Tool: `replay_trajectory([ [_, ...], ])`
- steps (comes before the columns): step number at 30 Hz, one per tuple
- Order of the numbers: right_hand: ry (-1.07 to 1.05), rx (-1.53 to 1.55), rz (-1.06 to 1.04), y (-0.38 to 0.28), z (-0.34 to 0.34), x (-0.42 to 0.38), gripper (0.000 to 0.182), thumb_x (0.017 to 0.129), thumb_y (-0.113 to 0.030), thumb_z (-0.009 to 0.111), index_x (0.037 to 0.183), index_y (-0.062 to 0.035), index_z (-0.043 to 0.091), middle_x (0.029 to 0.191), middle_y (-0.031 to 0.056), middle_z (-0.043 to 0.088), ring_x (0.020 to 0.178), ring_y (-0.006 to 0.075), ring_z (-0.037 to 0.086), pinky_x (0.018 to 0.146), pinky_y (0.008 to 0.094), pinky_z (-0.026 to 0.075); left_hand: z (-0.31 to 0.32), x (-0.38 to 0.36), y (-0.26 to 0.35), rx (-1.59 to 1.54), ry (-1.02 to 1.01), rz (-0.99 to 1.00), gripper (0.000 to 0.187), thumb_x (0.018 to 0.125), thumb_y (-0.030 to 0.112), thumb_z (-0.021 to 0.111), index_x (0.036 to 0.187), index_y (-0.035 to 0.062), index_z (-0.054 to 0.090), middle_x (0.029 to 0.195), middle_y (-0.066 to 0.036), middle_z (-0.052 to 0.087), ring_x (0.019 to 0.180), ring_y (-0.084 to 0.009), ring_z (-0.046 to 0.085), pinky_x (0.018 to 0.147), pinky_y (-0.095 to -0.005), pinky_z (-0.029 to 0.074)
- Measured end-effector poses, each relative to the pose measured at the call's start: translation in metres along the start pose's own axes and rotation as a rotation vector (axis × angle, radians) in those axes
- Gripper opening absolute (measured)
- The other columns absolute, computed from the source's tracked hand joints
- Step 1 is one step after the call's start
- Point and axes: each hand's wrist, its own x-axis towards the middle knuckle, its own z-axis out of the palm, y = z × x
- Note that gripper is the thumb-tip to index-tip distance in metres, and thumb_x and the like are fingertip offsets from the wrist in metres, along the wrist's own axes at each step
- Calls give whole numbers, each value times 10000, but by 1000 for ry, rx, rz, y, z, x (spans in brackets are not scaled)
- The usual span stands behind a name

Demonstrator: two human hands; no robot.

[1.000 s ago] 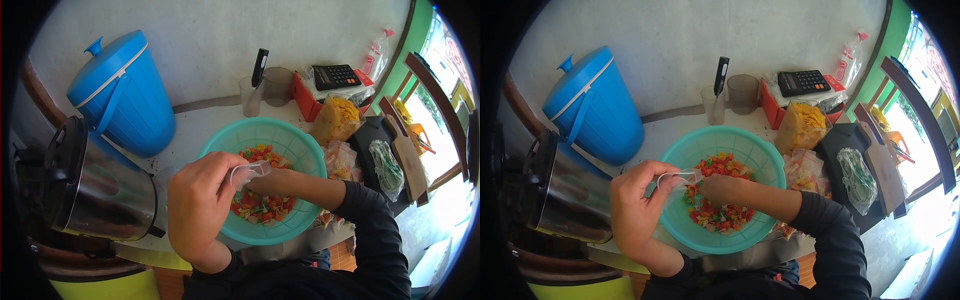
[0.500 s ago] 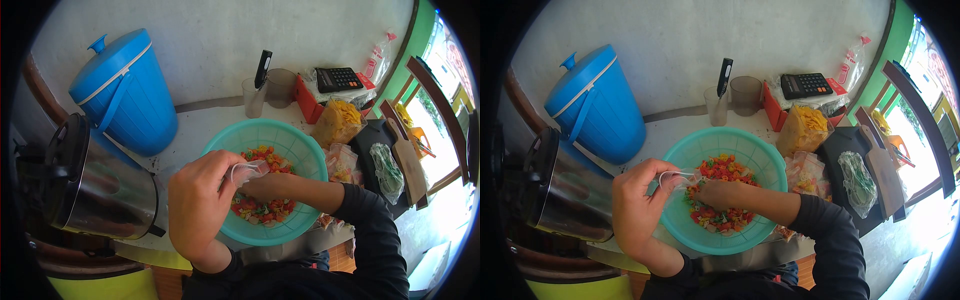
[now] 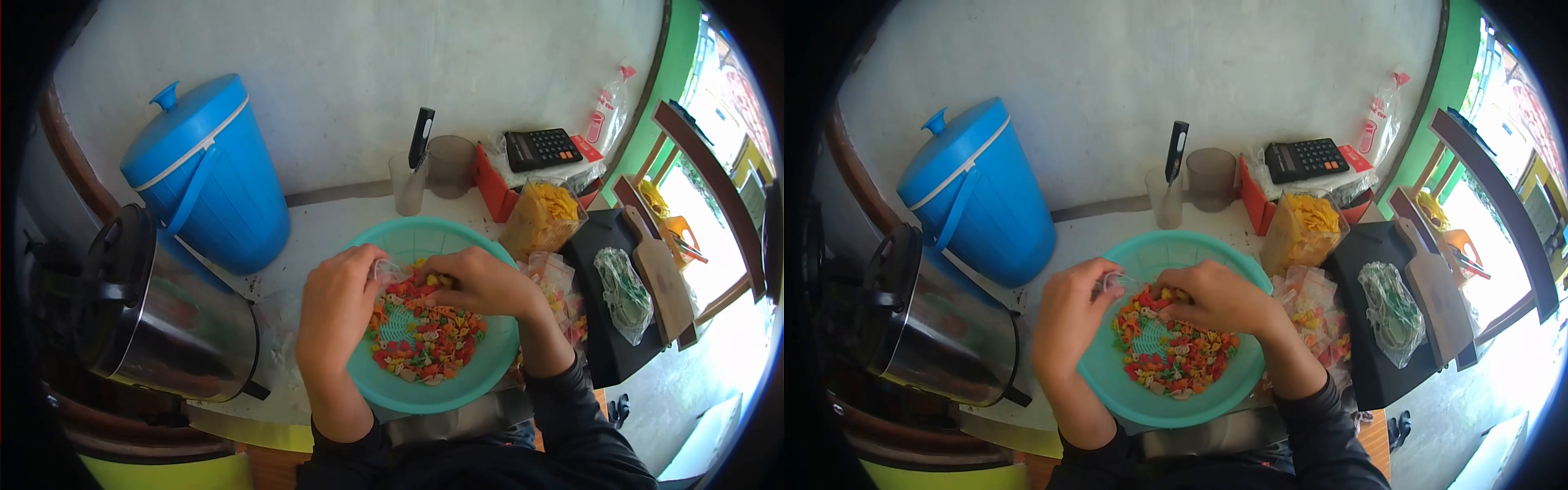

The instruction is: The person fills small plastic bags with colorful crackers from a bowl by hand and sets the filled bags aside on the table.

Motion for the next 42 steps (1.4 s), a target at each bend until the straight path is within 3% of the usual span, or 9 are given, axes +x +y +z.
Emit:
replay_trajectory([
  [2, 44, 115, 102, -2, -6, -7, 256, 913, -177, 711, 1083, 6, 654, 793, 159, 688, 742, 290, 698, 677, 389, 520, 9, 3, -10, -31, -105, 0, 219, 812, 40, 758, 1012, -3, 682, 863, -165, 698, 772, -328, 688, 695, -393, 528],
  [5, 232, 286, 36, 7, 3, -11, 228, 947, -146, 680, 1108, 12, 648, 746, 123, 664, 683, 234, 681, 638, 341, 507, 12, 5, -12, -63, -218, 5, 236, 815, 61, 762, 1030, 5, 681, 891, -171, 698, 808, -335, 685, 727, -395, 526],
  [14, 57, 438, 55, 22, 1, -12, 219, 972, -133, 650, 1127, 22, 646, 762, 100, 680, 636, 155, 669, 601, 303, 512, 24, 14, 4, -156, -413, -45, 252, 835, 95, 771, 1012, -40, 652, 952, -193, 713, 849, -339, 703, 764, -394, 532],
  [20, -30, 373, 19, 33, -5, -13, 245, 981, -164, 679, 1152, 10, 663, 910, 63, 727, 689, 102, 672, 607, 245, 531, 28, 14, -2, -227, -394, -39, 266, 845, 82, 763, 1056, -40, 657, 949, -172, 727, 876, -274, 727, 769, -367, 549],
  [23, -39, 426, 50, 31, -6, -13, 230, 969, -147, 692, 1133, 13, 672, 906, 54, 726, 681, 81, 654, 603, 235, 521, 25, 15, 2, -213, -410, -19, 263, 854, 78, 755, 1064, -46, 656, 947, -168, 730, 876, -258, 732, 771, -353, 552],
  [26, -6, 466, 114, 24, -7, -13, 213, 937, -93, 681, 1114, 25, 666, 828, 74, 711, 664, 111, 648, 604, 288, 510, 24, 15, 3, -242, -418, -38, 263, 861, 82, 750, 1066, -52, 655, 942, -169, 733, 866, -255, 736, 773, -351, 550],
  [32, 106, 463, 82, 24, -4, -13, 220, 877, -32, 689, 1090, 23, 673, 861, 90, 730, 718, 135, 664, 654, 292, 522, 26, 16, 4, -262, -447, -45, 284, 866, 96, 755, 1086, -54, 657, 942, -171, 737, 856, -233, 738, 764, -338, 545],
  [38, 213, 266, -84, 19, -4, -12, 236, 817, 12, 690, 1052, 6, 685, 906, 132, 742, 794, 261, 714, 713, 342, 550, 24, 18, 8, -282, -498, -118, 295, 883, 107, 753, 1121, -44, 667, 935, -161, 741, 835, -194, 729, 759, -322, 544],
  [42, 232, 230, -130, 18, -5, -14, 226, 808, 34, 674, 1031, -3, 690, 912, 134, 743, 823, 286, 722, 728, 358, 556, 24, 17, 6, -358, -477, -134, 297, 883, 94, 757, 1138, -32, 673, 933, -135, 750, 829, -175, 723, 753, -312, 547],
])
